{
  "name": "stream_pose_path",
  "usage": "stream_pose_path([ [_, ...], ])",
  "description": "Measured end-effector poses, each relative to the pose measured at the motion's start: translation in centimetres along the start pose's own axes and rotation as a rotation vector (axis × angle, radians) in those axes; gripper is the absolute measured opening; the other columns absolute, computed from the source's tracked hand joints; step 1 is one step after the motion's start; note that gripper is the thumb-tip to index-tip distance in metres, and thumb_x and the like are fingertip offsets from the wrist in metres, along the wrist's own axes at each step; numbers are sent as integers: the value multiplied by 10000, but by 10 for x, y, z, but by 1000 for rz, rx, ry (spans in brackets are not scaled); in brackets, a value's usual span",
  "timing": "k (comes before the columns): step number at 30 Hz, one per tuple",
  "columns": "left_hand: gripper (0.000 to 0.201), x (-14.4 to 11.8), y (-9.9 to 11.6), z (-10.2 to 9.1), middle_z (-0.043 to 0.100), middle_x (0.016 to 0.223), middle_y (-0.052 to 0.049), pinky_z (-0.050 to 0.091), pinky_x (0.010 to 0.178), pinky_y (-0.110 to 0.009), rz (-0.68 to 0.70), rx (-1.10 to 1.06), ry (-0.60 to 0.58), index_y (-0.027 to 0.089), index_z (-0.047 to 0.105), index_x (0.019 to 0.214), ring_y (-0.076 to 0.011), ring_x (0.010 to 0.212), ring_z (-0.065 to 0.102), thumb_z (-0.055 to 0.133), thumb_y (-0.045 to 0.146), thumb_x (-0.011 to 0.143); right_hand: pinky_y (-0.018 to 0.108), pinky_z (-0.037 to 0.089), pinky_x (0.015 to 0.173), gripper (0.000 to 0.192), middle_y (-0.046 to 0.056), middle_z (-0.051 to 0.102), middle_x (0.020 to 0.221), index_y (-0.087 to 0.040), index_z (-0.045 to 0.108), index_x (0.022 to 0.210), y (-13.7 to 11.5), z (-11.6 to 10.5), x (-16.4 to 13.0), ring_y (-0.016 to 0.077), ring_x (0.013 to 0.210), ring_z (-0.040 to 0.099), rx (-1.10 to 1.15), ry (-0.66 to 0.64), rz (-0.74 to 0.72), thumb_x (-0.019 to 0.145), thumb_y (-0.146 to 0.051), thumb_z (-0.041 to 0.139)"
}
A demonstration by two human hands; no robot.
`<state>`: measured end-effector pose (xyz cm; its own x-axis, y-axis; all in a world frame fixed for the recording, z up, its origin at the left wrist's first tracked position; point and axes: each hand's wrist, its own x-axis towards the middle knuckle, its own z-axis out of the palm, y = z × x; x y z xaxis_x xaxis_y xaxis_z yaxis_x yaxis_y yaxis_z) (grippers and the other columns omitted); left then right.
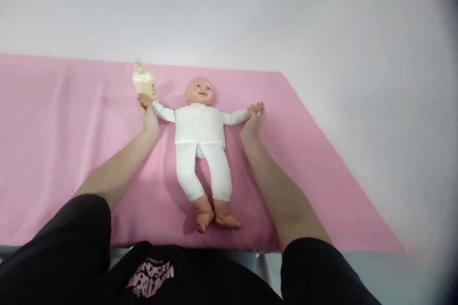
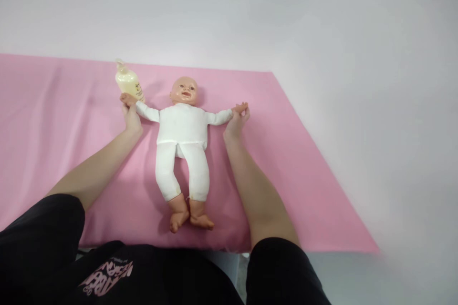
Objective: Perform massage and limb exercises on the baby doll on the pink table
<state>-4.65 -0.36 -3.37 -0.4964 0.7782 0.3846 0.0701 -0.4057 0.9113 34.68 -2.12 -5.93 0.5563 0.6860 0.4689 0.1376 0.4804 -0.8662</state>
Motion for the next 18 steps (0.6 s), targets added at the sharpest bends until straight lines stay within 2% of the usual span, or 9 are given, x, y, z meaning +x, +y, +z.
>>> stream_pose_path([
  [2, 465, -4, 6, 0, 486, 1581, -113, 340, 1283, -501, 72, 39, -45, 294, 412, 1449, -244, 1533, 414, 395, 514, 1039, 652, 377, 1213, 646, 164, 412, 1556, -248, 241, 1576, -6, 2, -2, 260, 1464, 490, 9, 0, 0, 957, -359, 390],
  [4, 546, -11, 17, 1, 468, 1590, -122, 337, 1278, -501, 150, 55, -122, 293, 388, 1473, -255, 1518, 432, 438, 596, 1021, 608, 392, 1221, 642, 155, 388, 1585, -256, 230, 1579, -22, 7, -8, 256, 1479, 474, 1, -78, -100, 974, -377, 406],
  [6, 638, -20, 31, 3, 433, 1612, -140, 301, 1288, -494, 258, 86, -233, 280, 367, 1500, -265, 1524, 411, 491, 647, 993, 565, 412, 1215, 635, 144, 405, 1591, -263, 262, 1576, -45, 13, -18, 264, 1481, 470, -43, -204, -253, 988, -422, 439],
  [8, 682, -31, 44, 6, 457, 1586, -173, 314, 1273, -487, 389, 175, -370, 239, 380, 1510, -281, 1505, 427, 496, 661, 988, 546, 419, 1207, 632, 148, 472, 1564, -245, 336, 1557, -68, 18, -29, 290, 1454, 495, -131, -348, -362, 983, -455, 495],
  [11, 602, -46, 60, 11, 598, 1438, -190, 385, 1214, -515, 572, 369, -637, 183, 491, 1450, -304, 1370, 558, 465, 597, 1014, 559, 400, 1195, 500, 124, 642, 1408, -257, 526, 1458, -93, 24, -46, 308, 1319, 592, -336, -616, -522, 973, -381, 515],
  [13, 517, -54, 67, 14, 648, 1378, -169, 363, 1217, -564, 646, 482, -801, 184, 559, 1397, -312, 1314, 599, 428, 526, 1032, 565, 372, 1199, 462, 97, 686, 1356, -274, 600, 1404, -102, 26, -53, 301, 1273, 617, -445, -764, -584, 950, -293, 514],
  [14, 493, -57, 69, 16, 656, 1372, -160, 335, 1230, -588, 661, 521, -843, 190, 575, 1385, -314, 1310, 603, 415, 500, 1036, 566, 356, 1206, 468, 87, 691, 1354, -280, 614, 1394, -104, 27, -55, 295, 1268, 620, -477, -797, -593, 937, -261, 512],
  [16, 481, -59, 70, 17, 659, 1371, -155, 298, 1245, -610, 661, 535, -825, 196, 576, 1385, -318, 1315, 602, 419, 489, 1037, 566, 341, 1217, 481, 79, 693, 1358, -284, 614, 1395, -105, 28, -57, 289, 1265, 623, -491, -775, -585, 929, -240, 508],
  [18, 510, -58, 67, 16, 648, 1375, -168, 330, 1236, -584, 633, 447, -711, 190, 547, 1403, -315, 1323, 596, 458, 524, 1028, 560, 372, 1205, 470, 90, 694, 1351, -277, 591, 1410, -103, 27, -55, 289, 1255, 628, -432, -691, -561, 948, -274, 504],
])
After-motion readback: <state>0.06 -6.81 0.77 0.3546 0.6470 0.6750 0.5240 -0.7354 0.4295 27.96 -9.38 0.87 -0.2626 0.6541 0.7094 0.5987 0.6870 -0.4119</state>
